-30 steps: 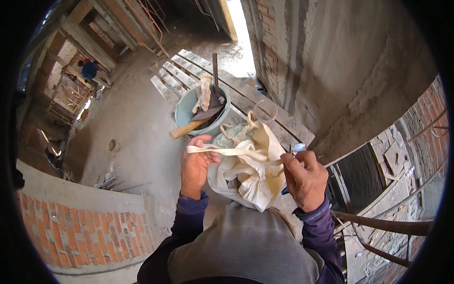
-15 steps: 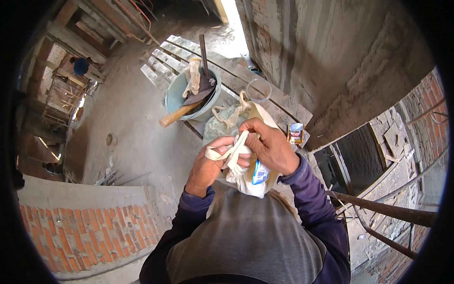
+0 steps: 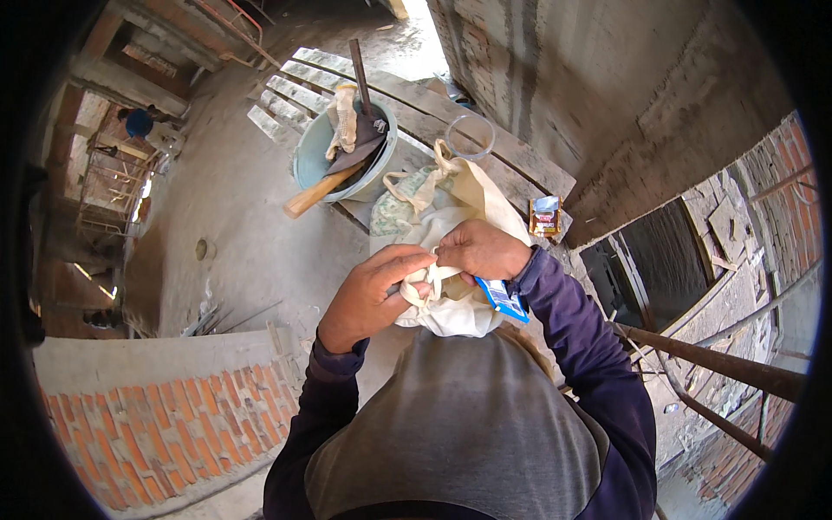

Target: The person pours a liquid from a small packet into a plastic cup, then places the cup and the empty packet into a cloth bag. They tie the bag closed and hang it on a metal scaffold before walking down to the ground level.

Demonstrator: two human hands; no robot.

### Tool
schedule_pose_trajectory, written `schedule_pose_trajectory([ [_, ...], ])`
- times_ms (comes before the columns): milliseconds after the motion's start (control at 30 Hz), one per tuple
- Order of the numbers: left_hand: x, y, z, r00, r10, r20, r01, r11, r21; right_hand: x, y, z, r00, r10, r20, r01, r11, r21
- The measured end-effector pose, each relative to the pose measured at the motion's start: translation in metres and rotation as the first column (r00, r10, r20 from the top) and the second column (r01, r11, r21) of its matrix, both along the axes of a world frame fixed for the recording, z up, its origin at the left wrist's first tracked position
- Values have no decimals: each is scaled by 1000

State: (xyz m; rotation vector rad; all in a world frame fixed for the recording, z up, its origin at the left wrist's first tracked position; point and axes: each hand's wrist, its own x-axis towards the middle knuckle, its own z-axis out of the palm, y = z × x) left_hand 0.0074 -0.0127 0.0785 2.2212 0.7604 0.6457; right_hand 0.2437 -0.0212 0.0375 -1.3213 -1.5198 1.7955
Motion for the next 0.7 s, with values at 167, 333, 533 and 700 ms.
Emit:
schedule_pose_trajectory([
  [167,0,3,-6,984,-65,-167,47,993,-110,9,3,-13,995,83,54,-83,996,-15],
  [333,5,4,-7,967,-193,-163,165,972,-169,15,3,-24,990,137,-30,-138,990,-43],
  [533,4,10,-16,962,-138,-237,54,943,-328,14,1,-21,995,17,-94,-29,992,-124],
  [700,-8,23,-37,996,41,-76,-79,785,-614,22,-30,2,898,-407,-166,434,881,187],
])
